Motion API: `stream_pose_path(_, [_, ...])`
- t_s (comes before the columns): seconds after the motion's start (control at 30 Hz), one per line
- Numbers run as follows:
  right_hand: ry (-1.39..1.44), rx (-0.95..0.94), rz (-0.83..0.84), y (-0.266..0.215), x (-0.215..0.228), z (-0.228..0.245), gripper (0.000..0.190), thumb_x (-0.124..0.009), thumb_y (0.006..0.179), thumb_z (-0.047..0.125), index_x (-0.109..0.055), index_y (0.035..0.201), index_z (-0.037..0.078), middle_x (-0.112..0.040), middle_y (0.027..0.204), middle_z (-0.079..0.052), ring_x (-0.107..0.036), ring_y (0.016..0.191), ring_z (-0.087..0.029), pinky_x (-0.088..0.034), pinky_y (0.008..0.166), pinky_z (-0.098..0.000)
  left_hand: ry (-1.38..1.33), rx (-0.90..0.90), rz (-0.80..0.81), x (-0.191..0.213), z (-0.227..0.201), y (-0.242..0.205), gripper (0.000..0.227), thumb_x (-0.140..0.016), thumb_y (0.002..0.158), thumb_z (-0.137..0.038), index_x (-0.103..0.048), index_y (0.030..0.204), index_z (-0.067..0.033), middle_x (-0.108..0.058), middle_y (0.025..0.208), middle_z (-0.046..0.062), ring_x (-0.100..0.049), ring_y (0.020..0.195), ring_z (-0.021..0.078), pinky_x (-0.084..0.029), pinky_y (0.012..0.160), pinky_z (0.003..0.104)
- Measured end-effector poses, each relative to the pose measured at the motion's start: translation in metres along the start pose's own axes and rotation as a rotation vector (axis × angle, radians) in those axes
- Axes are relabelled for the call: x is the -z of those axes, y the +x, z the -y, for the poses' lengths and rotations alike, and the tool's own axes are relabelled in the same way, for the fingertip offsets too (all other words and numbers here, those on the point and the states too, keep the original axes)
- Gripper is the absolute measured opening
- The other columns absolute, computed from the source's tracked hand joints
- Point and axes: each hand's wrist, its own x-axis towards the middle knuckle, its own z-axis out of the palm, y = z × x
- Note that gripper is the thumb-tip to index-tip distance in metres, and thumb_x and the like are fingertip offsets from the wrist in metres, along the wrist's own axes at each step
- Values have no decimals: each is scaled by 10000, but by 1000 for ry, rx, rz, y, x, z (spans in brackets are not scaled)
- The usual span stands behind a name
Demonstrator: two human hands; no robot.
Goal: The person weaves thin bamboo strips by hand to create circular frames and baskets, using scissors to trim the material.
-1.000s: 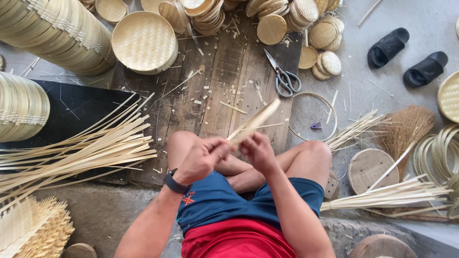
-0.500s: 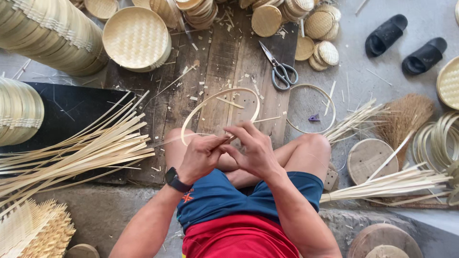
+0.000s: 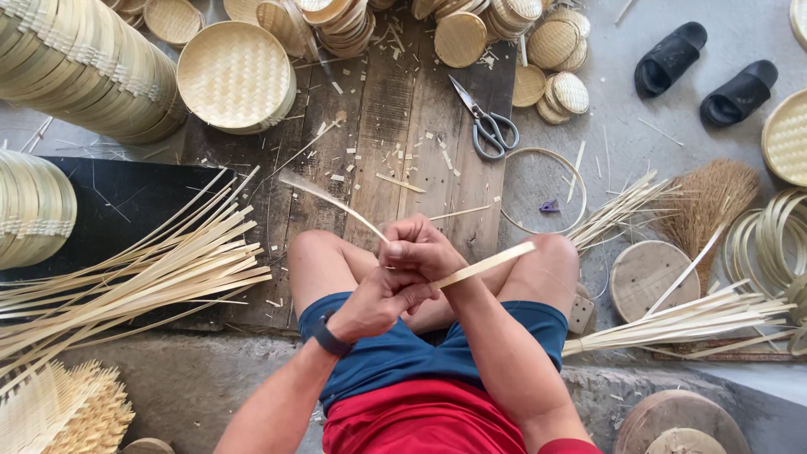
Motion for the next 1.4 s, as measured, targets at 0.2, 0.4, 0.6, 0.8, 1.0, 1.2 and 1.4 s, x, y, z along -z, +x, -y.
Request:
stream_pose_path(0.2, [-1078,-167,-581,-3,-55,50,130,-716,947,136,-766,965,18,-664,673,6,-563,612,-49,-453,533,-235,215,-240,-399,34,-18,-7,200,-671,959,-62,-746,1132,5,-742,801,13,-663,726,72,-544,659,274])
stream_pose_path(0.4, [-1117,369,-473,-16,-72,32,164,-790,844,-56,-751,982,25,-656,840,-42,-589,674,-79,-472,580,-244,706,-544,-427,35,-9,4,290,-686,968,24,-745,1248,-21,-654,921,51,-607,836,88,-514,690,283])
stream_pose_path(0.6, [32,180,-574,1,-37,-40,87,-734,986,52,-741,1056,2,-712,902,-81,-651,773,-147,-529,679,-289,-123,-162,-664,38,16,0,364,-765,891,-13,-725,1253,-22,-552,794,-62,-476,630,30,-383,521,196])
stream_pose_path(0.8, [485,44,-458,31,-46,-107,228,-624,1011,152,-660,1196,24,-711,1131,-87,-681,1068,-187,-531,988,-340,403,-307,-918,37,13,-21,218,-794,883,-45,-776,1098,-6,-608,997,27,-539,775,67,-427,617,209])
stream_pose_path(1.0, [444,27,-358,46,-56,-115,82,-629,1060,137,-651,1097,67,-695,1072,-52,-651,1025,-160,-519,942,-331,567,-634,-769,62,20,-49,142,-735,960,-81,-750,1073,3,-642,1122,68,-620,991,150,-531,828,274])
stream_pose_path(1.2, [-1441,328,-286,36,-53,-54,39,-631,844,80,-650,873,97,-713,840,-79,-665,875,-278,-489,827,-431,-251,446,-436,127,52,-53,109,-720,926,-81,-789,933,2,-776,806,78,-711,684,164,-589,603,286])
stream_pose_path(1.4, [-1675,-50,-510,42,-61,-21,134,-664,748,165,-684,864,101,-659,740,-162,-641,797,-362,-517,696,-502,637,-169,-572,78,76,-16,110,-727,865,-72,-782,958,-50,-787,800,98,-752,698,154,-583,640,303])
